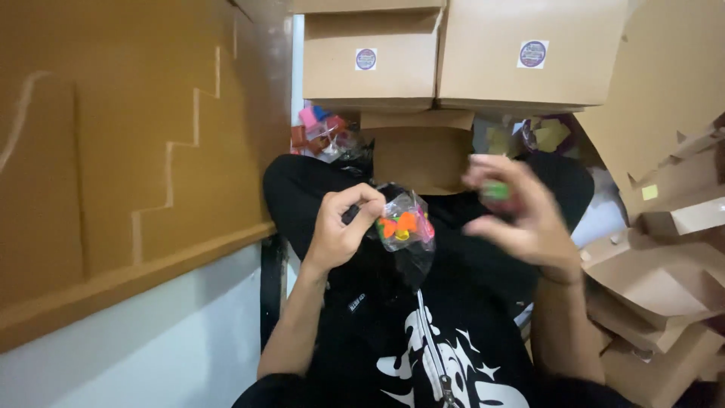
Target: Folding cardboard boxes, filling them with small toys, and sealing them with tape.
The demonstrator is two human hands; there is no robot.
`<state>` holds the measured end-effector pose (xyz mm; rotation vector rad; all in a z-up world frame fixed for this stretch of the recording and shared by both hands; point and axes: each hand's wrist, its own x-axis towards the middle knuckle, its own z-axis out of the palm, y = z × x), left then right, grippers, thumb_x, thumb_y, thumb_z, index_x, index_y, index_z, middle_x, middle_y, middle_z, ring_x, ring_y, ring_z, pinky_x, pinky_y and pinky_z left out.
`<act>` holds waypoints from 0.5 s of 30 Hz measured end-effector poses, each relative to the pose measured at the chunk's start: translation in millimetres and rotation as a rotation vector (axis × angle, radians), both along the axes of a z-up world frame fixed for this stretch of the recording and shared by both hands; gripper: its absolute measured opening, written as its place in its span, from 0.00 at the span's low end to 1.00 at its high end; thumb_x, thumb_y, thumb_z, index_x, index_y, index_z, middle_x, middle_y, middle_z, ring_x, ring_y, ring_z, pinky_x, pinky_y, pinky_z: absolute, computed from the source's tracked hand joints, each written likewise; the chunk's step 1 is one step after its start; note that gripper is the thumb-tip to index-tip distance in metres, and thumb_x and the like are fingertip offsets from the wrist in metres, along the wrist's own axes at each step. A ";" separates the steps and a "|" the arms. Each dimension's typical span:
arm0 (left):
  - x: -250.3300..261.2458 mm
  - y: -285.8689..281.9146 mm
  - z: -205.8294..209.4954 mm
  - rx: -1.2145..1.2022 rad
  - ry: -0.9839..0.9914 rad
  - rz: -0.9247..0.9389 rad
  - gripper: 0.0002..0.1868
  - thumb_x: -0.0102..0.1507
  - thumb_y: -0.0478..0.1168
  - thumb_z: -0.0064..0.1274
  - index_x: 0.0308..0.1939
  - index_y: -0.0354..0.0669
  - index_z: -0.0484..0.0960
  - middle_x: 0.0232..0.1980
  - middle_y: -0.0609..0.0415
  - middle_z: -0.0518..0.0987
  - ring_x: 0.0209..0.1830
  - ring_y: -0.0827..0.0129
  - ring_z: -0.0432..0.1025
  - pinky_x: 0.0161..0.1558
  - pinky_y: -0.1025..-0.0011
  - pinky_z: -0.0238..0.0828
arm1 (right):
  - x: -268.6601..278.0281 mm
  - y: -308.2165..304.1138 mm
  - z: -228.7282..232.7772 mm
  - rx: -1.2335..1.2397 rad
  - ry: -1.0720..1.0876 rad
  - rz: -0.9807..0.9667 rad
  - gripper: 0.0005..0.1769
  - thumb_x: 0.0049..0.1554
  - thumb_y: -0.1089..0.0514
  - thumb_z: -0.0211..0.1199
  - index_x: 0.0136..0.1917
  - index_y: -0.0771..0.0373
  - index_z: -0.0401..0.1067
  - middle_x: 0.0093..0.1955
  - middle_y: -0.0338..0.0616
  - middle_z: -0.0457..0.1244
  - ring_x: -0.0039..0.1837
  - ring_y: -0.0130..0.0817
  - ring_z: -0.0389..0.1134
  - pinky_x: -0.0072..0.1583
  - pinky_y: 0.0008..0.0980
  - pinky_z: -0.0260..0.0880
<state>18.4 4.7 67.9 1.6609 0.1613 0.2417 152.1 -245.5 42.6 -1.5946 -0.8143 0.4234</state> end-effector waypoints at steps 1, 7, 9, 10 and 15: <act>0.7 -1.4 2.1 0.002 0.003 0.003 0.11 0.67 0.39 0.55 0.29 0.45 0.82 0.19 0.60 0.73 0.27 0.82 0.61 0.35 0.78 0.66 | 0.4 14.2 9.6 0.002 0.003 0.003 0.53 0.39 0.55 0.81 0.74 0.70 0.64 0.58 0.57 0.66 0.61 0.49 0.68 0.63 0.46 0.67; -10.1 10.4 12.8 -0.043 0.041 -0.018 0.11 0.68 0.37 0.51 0.30 0.43 0.82 0.19 0.58 0.73 0.27 0.80 0.61 0.35 0.76 0.65 | 12.9 55.4 -6.7 -0.037 0.087 0.459 0.60 0.48 0.58 0.76 0.83 0.65 0.45 0.68 0.57 0.55 0.67 0.49 0.59 0.69 0.52 0.59; -28.0 23.6 12.8 -0.067 0.059 -0.033 0.12 0.67 0.41 0.52 0.29 0.42 0.82 0.19 0.58 0.72 0.27 0.79 0.62 0.35 0.76 0.66 | 16.3 57.4 -33.2 0.139 0.531 0.532 0.56 0.55 0.67 0.64 0.85 0.60 0.34 0.74 0.45 0.50 0.74 0.37 0.53 0.74 0.47 0.56; -35.2 28.6 14.1 -0.064 0.062 -0.022 0.12 0.67 0.41 0.52 0.29 0.42 0.82 0.19 0.58 0.72 0.27 0.79 0.62 0.35 0.76 0.66 | 16.3 68.9 -45.5 0.140 0.533 0.544 0.56 0.55 0.67 0.64 0.85 0.60 0.34 0.74 0.45 0.50 0.74 0.37 0.53 0.74 0.47 0.56; -71.7 39.0 22.8 -0.103 0.077 -0.003 0.13 0.65 0.41 0.55 0.27 0.40 0.83 0.15 0.58 0.71 0.23 0.79 0.62 0.30 0.79 0.62 | -4.6 146.4 -126.7 -0.178 0.201 0.138 0.34 0.50 0.58 0.79 0.64 0.64 0.64 0.54 0.56 0.68 0.55 0.55 0.73 0.49 0.46 0.77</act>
